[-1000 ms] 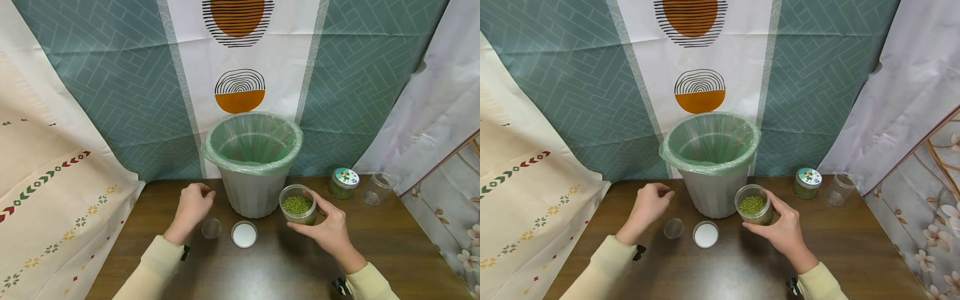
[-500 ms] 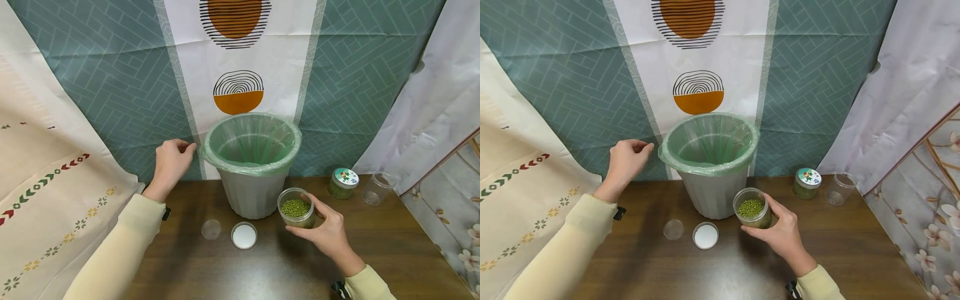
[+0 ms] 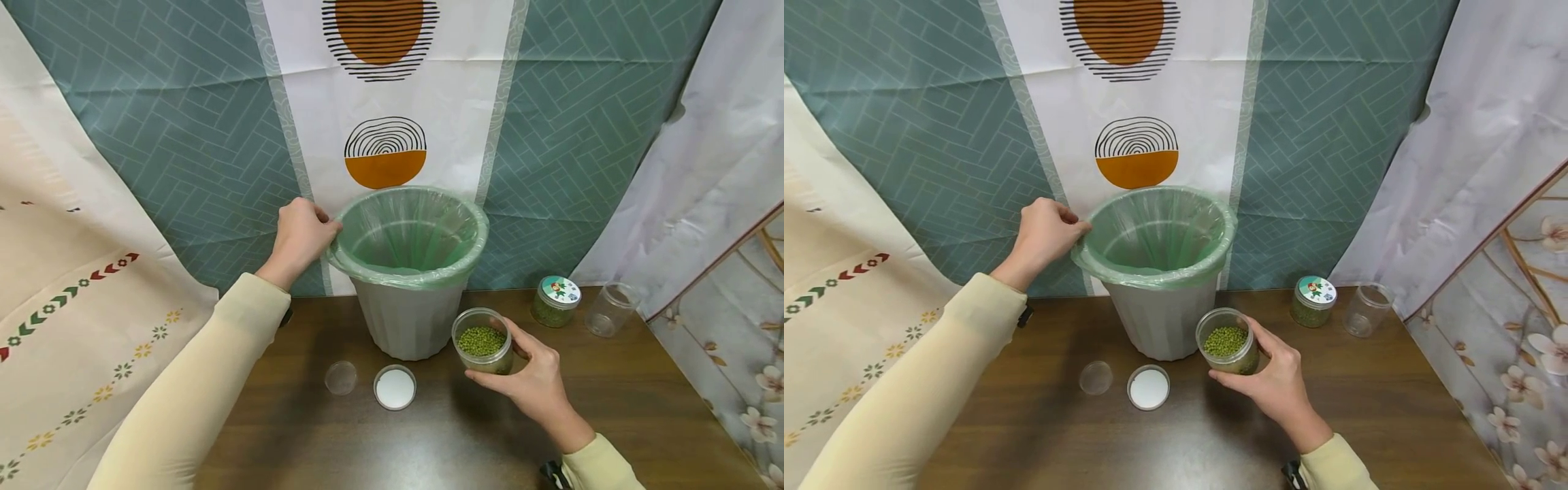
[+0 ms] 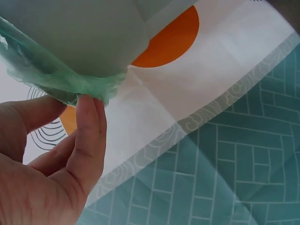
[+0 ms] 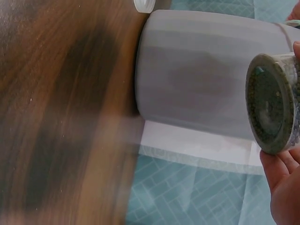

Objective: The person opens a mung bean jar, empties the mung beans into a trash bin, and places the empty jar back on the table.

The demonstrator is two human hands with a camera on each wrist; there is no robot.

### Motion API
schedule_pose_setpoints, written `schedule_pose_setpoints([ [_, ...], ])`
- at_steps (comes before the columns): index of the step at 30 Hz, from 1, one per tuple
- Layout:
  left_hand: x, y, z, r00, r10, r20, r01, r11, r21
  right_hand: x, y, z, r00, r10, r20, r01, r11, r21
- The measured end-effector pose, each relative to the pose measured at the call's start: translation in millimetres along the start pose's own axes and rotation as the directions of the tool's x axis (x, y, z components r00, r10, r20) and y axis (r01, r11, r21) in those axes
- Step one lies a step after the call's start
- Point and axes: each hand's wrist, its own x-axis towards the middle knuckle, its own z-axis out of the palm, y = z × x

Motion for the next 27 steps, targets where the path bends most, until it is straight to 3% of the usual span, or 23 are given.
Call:
schedule_pose_setpoints([
  [9,5.3,6.1,0.1,0.999,-0.03,0.038,0.028,0.998,0.049,9.2,3.2,-7.2,0.997,-0.067,-0.04,0.067,0.998,-0.022],
  [14,8.6,7.9,-0.3,0.994,-0.07,0.088,0.067,0.997,0.045,20.3,2.3,-18.2,0.998,-0.047,-0.04,0.044,0.996,-0.072],
  [21,15.1,12.5,-6.3,0.967,-0.155,0.204,0.157,0.988,0.009,48.7,-1.9,-43.6,0.988,-0.082,-0.135,0.063,0.989,-0.136],
  [27,20.1,16.9,-11.5,0.94,-0.204,0.274,0.211,0.977,0.002,76.3,-17.2,-61.2,0.975,-0.111,-0.192,0.089,0.989,-0.12],
])
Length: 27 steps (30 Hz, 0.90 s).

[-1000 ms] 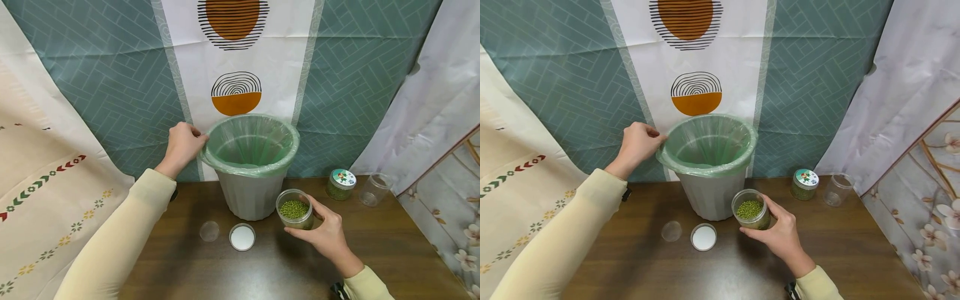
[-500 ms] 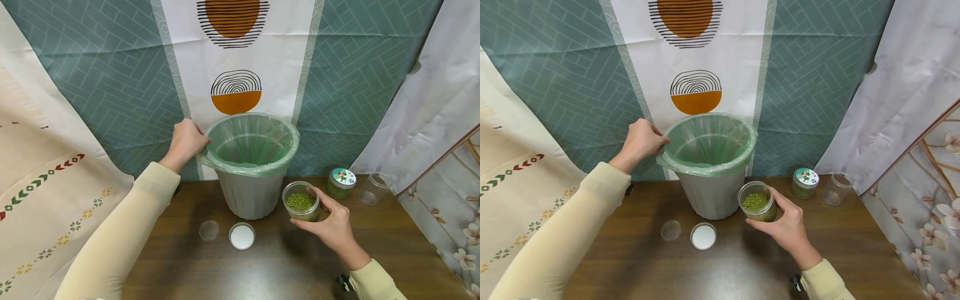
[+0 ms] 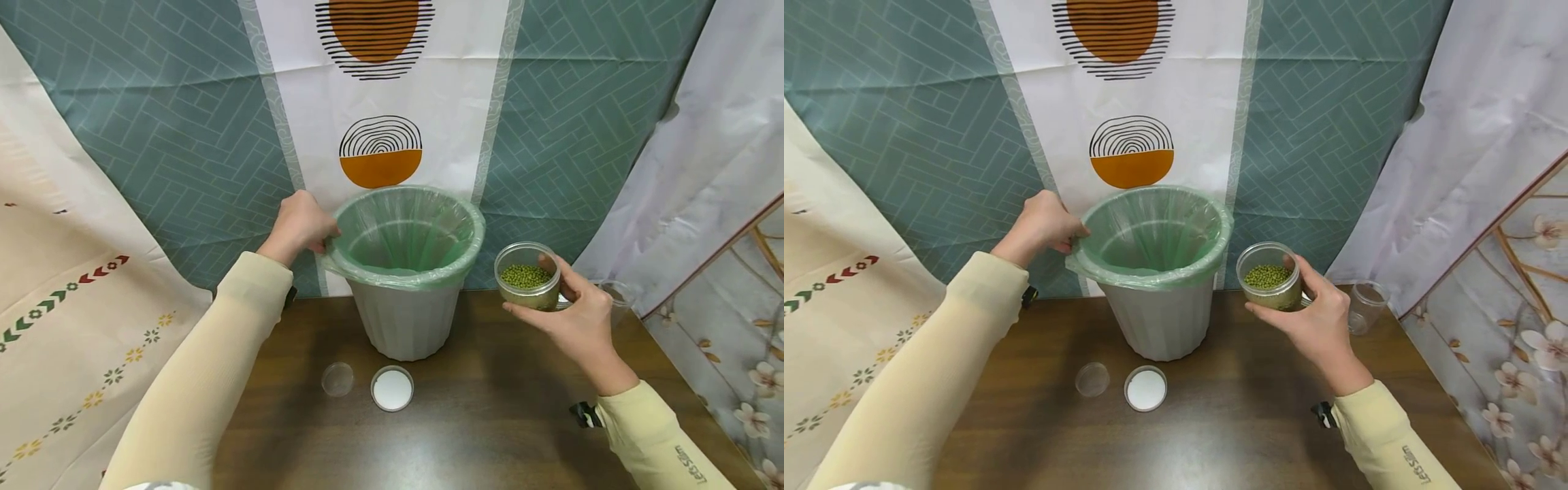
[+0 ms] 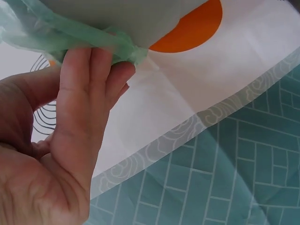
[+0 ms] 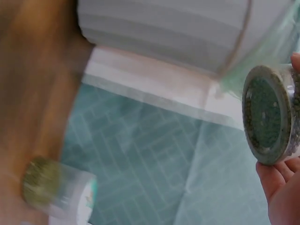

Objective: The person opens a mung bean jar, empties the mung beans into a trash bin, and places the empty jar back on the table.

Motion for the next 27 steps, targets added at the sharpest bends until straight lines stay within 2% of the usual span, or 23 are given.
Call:
schedule_pose_setpoints([
  [4,2.0,1.6,-2.2,1.0,0.001,0.022,-0.001,1.0,0.021,18.4,-22.5,-7.3,1.0,-0.003,-0.009,0.003,0.999,0.036],
  [9,4.8,5.4,-4.1,0.999,-0.003,0.036,0.001,0.998,0.06,37.8,-40.9,-12.0,0.998,-0.065,-0.026,0.065,0.998,0.021],
  [12,6.0,7.5,-5.2,0.999,-0.01,0.042,0.007,0.997,0.082,48.7,-39.5,-11.7,0.996,-0.085,-0.027,0.085,0.996,0.004],
  [18,8.5,12.2,-6.4,0.998,-0.017,0.062,0.007,0.988,0.152,68.4,-26.1,-8.4,0.998,-0.065,-0.007,0.064,0.997,-0.049],
  [21,11.0,14.4,-6.8,0.997,-0.022,0.078,0.007,0.983,0.185,77.5,-26.8,-7.9,0.995,-0.1,-0.004,0.099,0.993,-0.061],
  [27,16.3,17.4,-6.6,0.992,-0.068,0.103,0.048,0.982,0.183,92.9,-38.0,-9.5,0.989,-0.145,0.018,0.146,0.983,-0.108],
])
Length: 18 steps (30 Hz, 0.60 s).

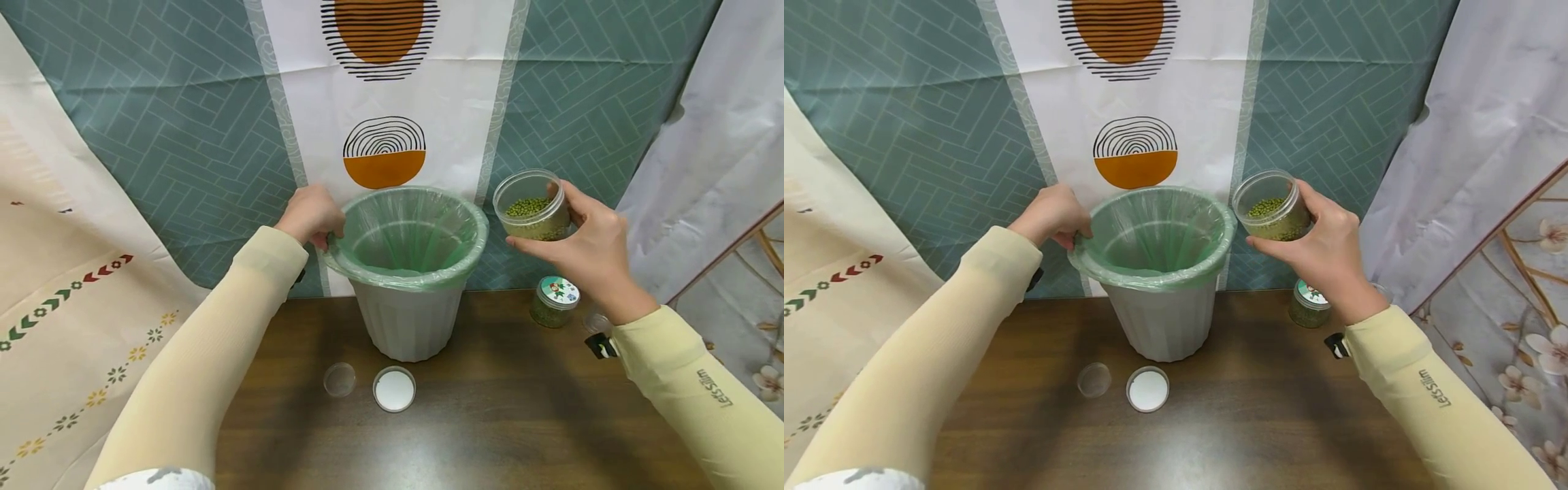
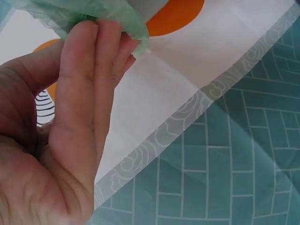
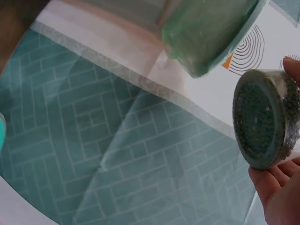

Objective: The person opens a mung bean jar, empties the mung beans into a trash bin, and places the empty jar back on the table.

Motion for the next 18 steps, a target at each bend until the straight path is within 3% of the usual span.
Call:
schedule_pose_setpoints([
  [10,-2.5,0.7,0.1,1.0,-0.017,0.006,0.017,1.0,-0.017,19.8,-6.5,1.8,0.992,-0.105,0.074,0.111,0.991,-0.08],
  [18,-6.1,0.4,1.7,1.0,-0.016,-0.023,0.014,0.997,-0.071,30.9,-6.0,8.1,0.977,-0.152,0.152,0.166,0.983,-0.083],
])
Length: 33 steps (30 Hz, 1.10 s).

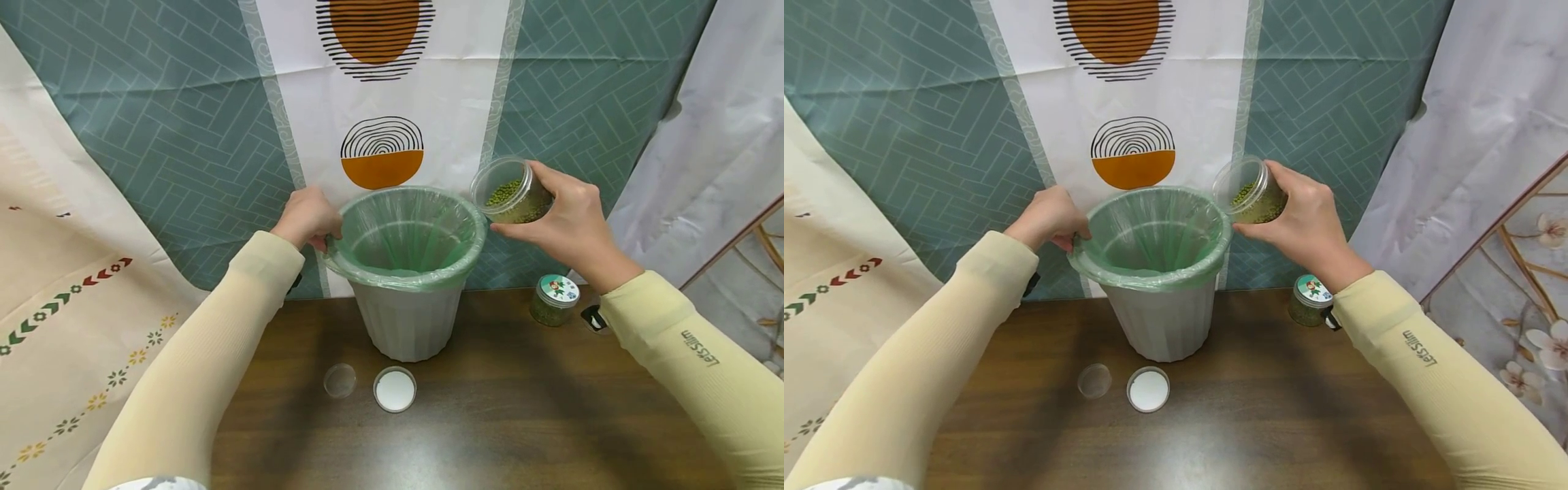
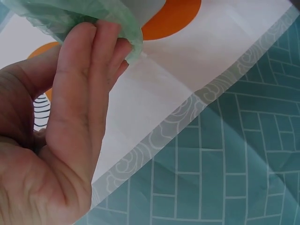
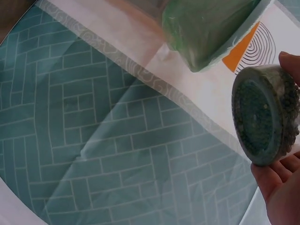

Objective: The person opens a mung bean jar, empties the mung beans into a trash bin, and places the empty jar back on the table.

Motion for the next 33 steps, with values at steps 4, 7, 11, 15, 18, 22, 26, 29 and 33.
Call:
schedule_pose_setpoints([
  [4,0.1,-0.3,-0.1,1.0,0.006,0.004,-0.006,1.0,0.007,4.5,0.5,3.1,0.999,-0.034,0.016,0.034,0.999,-0.038],
  [7,0.8,-0.4,-0.3,1.0,0.005,0.011,-0.005,1.0,0.018,6.8,0.3,4.1,0.998,-0.053,0.023,0.054,0.997,-0.056],
  [11,1.5,-1.2,-1.1,1.0,-0.001,0.013,0.001,1.0,0.017,11.0,0.0,4.7,0.997,-0.075,0.036,0.077,0.994,-0.08],
  [15,1.7,-2.4,-1.5,1.0,-0.001,0.011,0.001,1.0,0.012,14.8,1.6,5.1,0.994,-0.093,0.055,0.099,0.988,-0.116],
  [18,2.4,-3.6,-1.1,1.0,0.003,0.012,-0.003,1.0,0.002,16.4,3.3,5.4,0.991,-0.107,0.074,0.116,0.984,-0.133],
  [22,2.8,-3.1,-0.5,1.0,0.005,0.008,-0.005,1.0,0.0,17.8,4.6,5.0,0.986,-0.136,0.098,0.149,0.979,-0.14],
  [26,3.1,-2.5,-0.1,1.0,0.008,0.005,-0.008,1.0,-0.003,20.4,3.6,5.3,0.974,-0.198,0.107,0.212,0.965,-0.153],
  [29,3.2,-2.7,0.0,1.0,0.006,0.004,-0.006,1.0,-0.007,22.6,2.3,6.0,0.963,-0.245,0.111,0.26,0.953,-0.155],
  [33,3.6,-3.5,0.2,1.0,0.002,0.004,-0.002,1.0,-0.006,24.5,0.5,6.1,0.952,-0.278,0.126,0.296,0.943,-0.151],
])
